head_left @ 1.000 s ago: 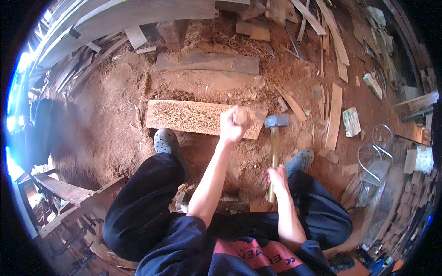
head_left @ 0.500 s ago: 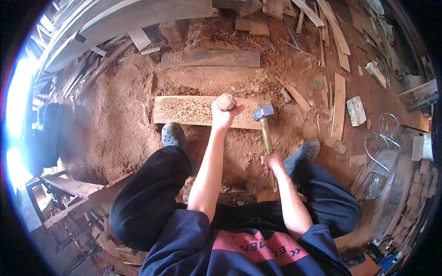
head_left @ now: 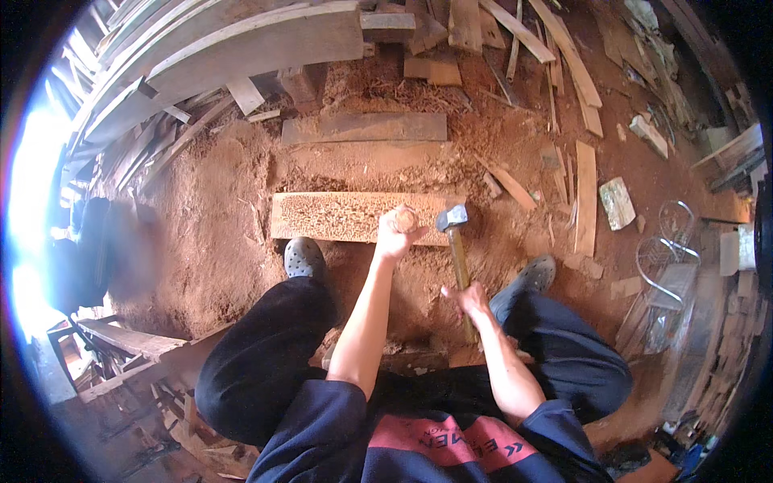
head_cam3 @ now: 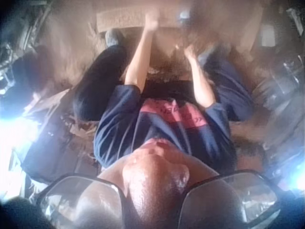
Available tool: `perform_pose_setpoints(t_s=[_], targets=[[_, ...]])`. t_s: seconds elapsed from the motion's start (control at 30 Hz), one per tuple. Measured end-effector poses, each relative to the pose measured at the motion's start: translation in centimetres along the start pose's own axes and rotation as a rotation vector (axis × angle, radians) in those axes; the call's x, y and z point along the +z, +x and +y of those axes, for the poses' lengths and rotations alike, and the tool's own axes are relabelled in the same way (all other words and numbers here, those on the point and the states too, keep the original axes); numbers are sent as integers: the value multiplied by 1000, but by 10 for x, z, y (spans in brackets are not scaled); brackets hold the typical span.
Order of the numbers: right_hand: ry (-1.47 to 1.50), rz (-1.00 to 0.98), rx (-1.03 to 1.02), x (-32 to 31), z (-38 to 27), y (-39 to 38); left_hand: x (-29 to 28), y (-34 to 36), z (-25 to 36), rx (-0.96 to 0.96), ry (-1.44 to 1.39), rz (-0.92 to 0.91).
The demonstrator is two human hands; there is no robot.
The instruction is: The person sits on the floor and repeatedly strikes a chisel with a hammer to carve a rectangular wooden plank. Wood shavings accumulate around the plank as the person continues the carving action.
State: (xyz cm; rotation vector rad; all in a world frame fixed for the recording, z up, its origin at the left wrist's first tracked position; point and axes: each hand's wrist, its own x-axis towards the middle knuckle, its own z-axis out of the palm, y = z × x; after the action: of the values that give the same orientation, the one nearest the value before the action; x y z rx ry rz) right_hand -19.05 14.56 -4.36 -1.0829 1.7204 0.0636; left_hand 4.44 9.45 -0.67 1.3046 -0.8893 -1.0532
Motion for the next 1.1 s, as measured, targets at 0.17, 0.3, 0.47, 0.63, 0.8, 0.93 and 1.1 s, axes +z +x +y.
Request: perform_pose_setpoints(t_s=[0.17, 0.3, 0.47, 0.63, 0.8, 0.93, 1.1], targets=[[280, 10, -95, -16, -1, -14, 1, 3, 0, -40, 3, -10], [587, -133, -249, -51, -73, -107, -8, 4, -8, -54, -116, 8], [664, 109, -617, -92, -117, -187, -14, 0, -18, -85, -180, 60], [642, 366, -867, -79, -124, -194, -5, 2, -17, -38, -100, 57], [-355, 290, -290, -43, -89, -123, 13, 3, -10, -2, 54, -23], [-313, 313, -443, -72, -107, -125, 9, 5, -15, 9, 170, -4], [409, 207, -515, -98, -150, -199, 10, -1, -24, -21, 47, 26]])
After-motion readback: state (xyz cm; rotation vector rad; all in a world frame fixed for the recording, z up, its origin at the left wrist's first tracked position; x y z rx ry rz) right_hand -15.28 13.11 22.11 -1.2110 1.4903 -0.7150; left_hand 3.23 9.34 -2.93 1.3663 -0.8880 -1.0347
